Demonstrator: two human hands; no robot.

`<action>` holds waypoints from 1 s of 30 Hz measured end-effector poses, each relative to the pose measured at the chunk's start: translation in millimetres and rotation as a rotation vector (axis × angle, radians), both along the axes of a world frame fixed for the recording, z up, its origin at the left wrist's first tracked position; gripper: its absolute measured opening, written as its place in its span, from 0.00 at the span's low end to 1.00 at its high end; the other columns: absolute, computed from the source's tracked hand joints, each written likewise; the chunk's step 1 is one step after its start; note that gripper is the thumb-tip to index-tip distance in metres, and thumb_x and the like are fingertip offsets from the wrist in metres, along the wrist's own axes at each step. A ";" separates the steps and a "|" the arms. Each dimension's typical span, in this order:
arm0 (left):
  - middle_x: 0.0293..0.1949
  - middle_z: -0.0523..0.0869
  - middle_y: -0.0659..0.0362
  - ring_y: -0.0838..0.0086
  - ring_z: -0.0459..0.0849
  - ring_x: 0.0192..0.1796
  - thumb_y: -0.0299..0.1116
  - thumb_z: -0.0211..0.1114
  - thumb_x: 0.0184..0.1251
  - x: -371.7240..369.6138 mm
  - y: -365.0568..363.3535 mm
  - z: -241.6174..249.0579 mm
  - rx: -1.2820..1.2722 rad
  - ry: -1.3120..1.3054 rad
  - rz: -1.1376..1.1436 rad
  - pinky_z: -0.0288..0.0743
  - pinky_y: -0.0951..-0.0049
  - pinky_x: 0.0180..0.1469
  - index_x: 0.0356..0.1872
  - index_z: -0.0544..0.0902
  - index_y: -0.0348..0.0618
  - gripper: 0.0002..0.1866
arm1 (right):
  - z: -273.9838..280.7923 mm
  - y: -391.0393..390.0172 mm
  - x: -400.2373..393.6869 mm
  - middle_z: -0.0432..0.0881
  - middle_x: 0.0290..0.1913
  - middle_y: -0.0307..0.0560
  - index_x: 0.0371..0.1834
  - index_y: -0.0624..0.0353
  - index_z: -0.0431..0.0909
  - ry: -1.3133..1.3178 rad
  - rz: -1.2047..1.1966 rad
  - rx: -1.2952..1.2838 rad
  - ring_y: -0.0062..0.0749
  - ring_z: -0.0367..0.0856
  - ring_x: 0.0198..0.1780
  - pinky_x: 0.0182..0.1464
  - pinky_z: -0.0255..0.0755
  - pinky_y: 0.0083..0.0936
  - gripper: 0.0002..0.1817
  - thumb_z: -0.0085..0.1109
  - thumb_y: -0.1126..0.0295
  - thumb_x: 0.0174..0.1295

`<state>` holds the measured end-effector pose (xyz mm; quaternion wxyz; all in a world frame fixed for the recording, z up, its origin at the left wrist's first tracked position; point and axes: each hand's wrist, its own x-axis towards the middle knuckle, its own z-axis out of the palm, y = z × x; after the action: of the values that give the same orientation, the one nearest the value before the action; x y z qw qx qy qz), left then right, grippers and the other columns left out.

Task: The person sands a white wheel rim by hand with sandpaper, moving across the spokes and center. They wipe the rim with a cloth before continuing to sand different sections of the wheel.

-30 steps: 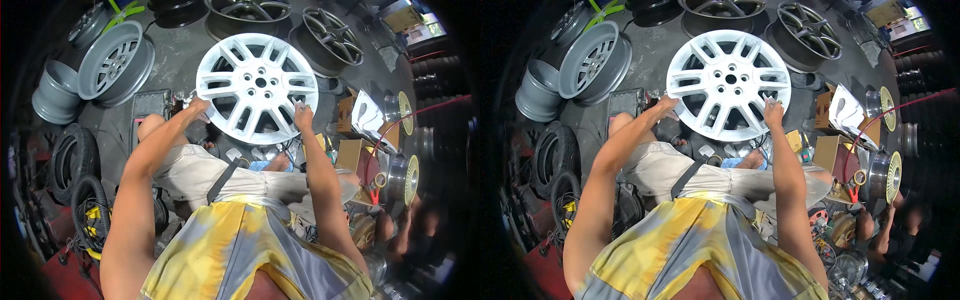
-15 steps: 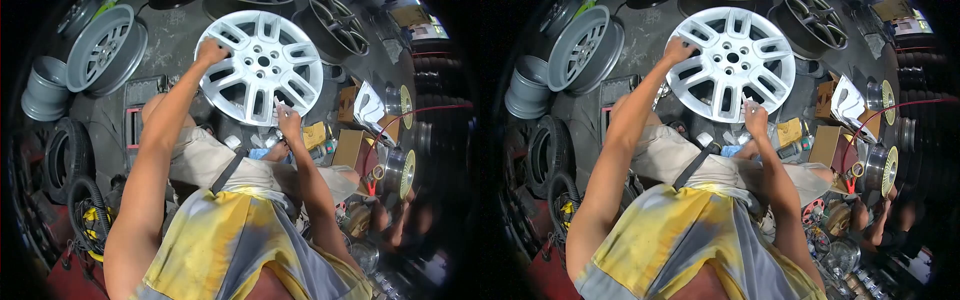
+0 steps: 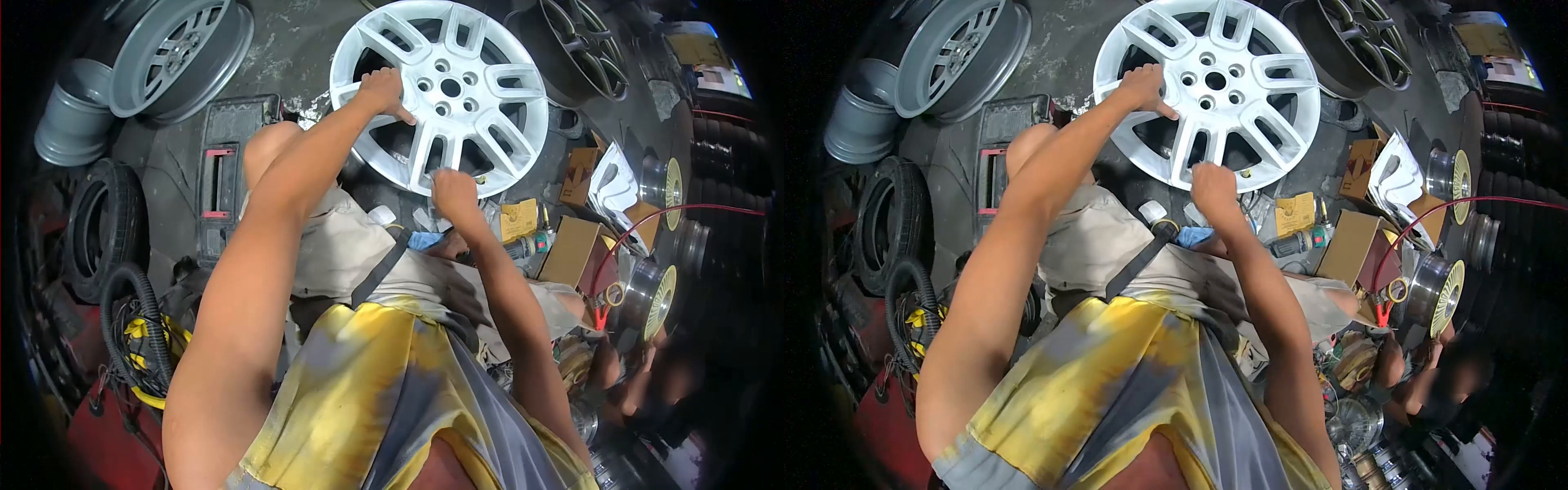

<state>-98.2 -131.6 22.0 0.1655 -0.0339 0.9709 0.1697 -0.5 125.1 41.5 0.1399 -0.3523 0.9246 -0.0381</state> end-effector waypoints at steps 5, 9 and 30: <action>0.62 0.78 0.42 0.48 0.78 0.65 0.68 0.84 0.31 -0.5 0.0 0.1 0.018 -0.017 -0.007 0.71 0.50 0.66 0.64 0.71 0.28 0.62 | 22.0 -3.6 6.4 0.87 0.32 0.58 0.32 0.60 0.84 -0.007 -0.034 0.108 0.54 0.88 0.34 0.38 0.81 0.44 0.07 0.56 0.72 0.59; 0.61 0.78 0.42 0.48 0.78 0.65 0.67 0.84 0.31 -0.2 3.8 -0.5 -0.006 -0.045 -0.019 0.72 0.50 0.66 0.64 0.71 0.29 0.62 | 9.0 16.8 16.2 0.85 0.32 0.57 0.32 0.59 0.81 -0.022 -0.028 -0.003 0.53 0.87 0.36 0.41 0.79 0.48 0.10 0.57 0.65 0.65; 0.54 0.87 0.50 0.57 0.85 0.59 0.63 0.88 0.29 -5.0 11.8 -0.3 -0.079 0.037 0.051 0.76 0.54 0.63 0.56 0.82 0.33 0.53 | 15.2 11.6 41.0 0.86 0.37 0.59 0.43 0.60 0.84 -0.062 -0.290 -0.181 0.62 0.85 0.37 0.40 0.78 0.52 0.14 0.54 0.62 0.72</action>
<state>-103.1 -119.8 21.7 0.1416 -0.0619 0.9786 0.1361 40.5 136.7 56.7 0.1293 -0.2251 0.9537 -0.1519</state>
